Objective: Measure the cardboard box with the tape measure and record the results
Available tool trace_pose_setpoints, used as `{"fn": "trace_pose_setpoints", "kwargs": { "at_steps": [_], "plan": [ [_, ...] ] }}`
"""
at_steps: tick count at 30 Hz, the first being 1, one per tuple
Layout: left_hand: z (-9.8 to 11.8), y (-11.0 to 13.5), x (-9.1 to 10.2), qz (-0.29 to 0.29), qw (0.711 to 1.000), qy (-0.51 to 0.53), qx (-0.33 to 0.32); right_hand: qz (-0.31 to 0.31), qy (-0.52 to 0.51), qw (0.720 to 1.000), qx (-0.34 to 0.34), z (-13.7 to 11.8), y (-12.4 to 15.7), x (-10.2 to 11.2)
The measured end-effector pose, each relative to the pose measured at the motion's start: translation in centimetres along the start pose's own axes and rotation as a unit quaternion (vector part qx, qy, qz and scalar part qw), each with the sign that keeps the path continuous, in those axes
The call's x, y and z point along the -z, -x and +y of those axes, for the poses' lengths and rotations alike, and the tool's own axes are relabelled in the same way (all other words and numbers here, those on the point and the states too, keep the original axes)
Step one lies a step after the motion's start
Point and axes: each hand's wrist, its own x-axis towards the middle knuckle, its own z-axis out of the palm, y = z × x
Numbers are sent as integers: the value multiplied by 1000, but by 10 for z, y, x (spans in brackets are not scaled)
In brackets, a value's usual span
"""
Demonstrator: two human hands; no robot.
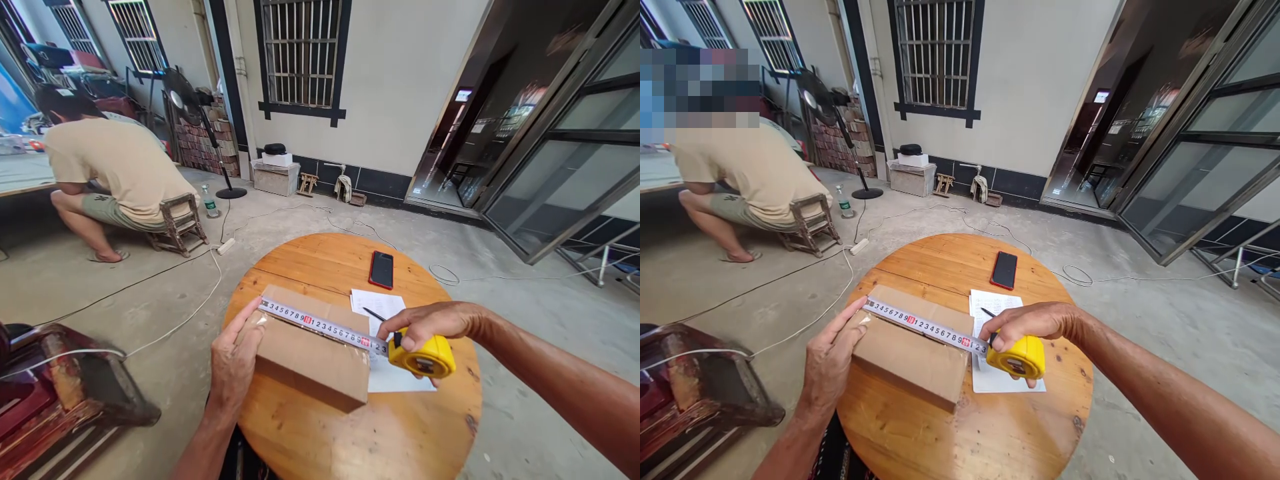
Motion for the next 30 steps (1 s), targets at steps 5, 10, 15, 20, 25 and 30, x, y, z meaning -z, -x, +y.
{"fn": "trace_pose_setpoints", "kwargs": {
  "at_steps": [5,10,15,20,25,30],
  "plan": [
    [2,0,0,4,1000,-2,-12,-1,2,1000,0,-2,-1,0],
    [3,-1,0,-2,1000,-9,1,11,20,1000,-1,-4,-2,-1],
    [3,-1,1,-6,1000,8,-3,32,5,999,1,-1,-2,-3],
    [3,-1,1,-10,1000,16,-19,50,-17,999,-8,3,-2,-3],
    [2,-3,1,-28,999,22,-17,49,-30,998,-9,-2,-1,-5],
    [-3,-3,0,-9,1000,11,-2,51,18,999,-1,-15,-4,-13]
  ]
}}
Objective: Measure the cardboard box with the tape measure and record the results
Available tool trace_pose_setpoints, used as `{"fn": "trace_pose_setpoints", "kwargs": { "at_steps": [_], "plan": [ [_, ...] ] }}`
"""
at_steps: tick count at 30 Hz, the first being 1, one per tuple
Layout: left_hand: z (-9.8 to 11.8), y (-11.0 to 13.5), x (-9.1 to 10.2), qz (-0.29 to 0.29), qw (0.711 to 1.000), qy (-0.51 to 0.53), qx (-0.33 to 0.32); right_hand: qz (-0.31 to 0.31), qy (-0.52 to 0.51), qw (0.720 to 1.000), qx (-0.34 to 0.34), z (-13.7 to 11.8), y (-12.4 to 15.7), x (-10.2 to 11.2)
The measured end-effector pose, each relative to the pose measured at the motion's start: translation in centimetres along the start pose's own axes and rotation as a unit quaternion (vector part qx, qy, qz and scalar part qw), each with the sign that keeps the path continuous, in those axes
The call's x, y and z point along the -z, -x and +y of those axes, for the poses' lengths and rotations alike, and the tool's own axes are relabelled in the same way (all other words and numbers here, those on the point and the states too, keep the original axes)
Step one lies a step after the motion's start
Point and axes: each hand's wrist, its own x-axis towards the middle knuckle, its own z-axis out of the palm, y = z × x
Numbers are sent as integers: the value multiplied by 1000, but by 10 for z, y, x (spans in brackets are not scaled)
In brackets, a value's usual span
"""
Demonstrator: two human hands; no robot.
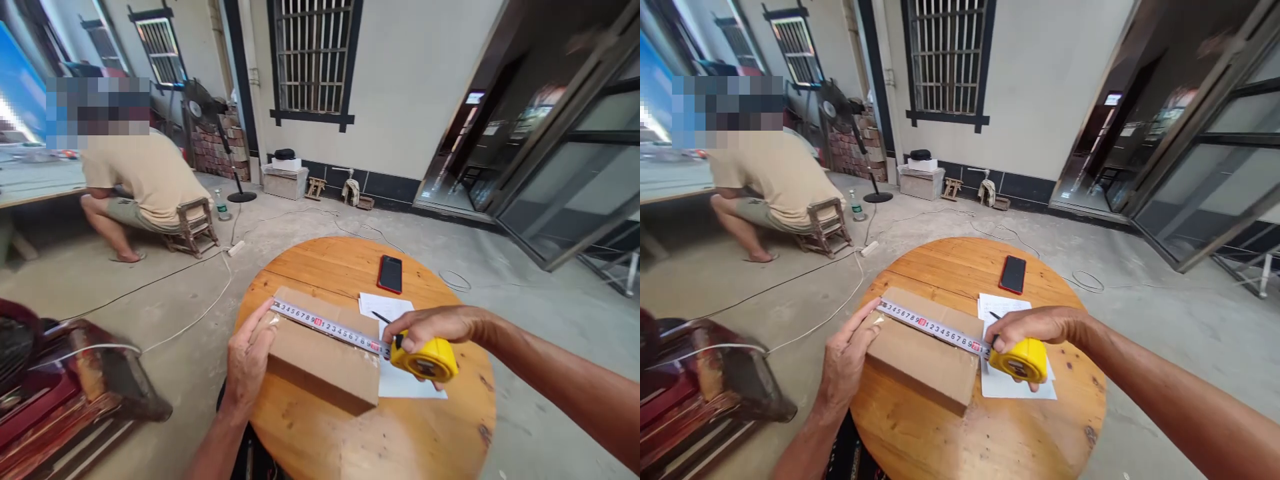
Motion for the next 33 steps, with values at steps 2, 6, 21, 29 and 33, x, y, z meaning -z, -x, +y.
{"fn": "trace_pose_setpoints", "kwargs": {
  "at_steps": [2,6,21,29,33],
  "plan": [
    [-2,1,-1,1,1000,4,1,3,15,1000,4,-3,-1,-3],
    [-2,5,-4,24,998,61,-12,31,9,999,16,1,2,-4],
    [6,30,-15,95,996,-3,-2,201,-162,957,132,78,-17,-111],
    [6,32,-12,52,999,7,-8,230,-22,957,173,95,-64,-120],
    [2,32,-13,49,999,15,-16,246,-69,954,157,86,-78,-134]
  ]
}}
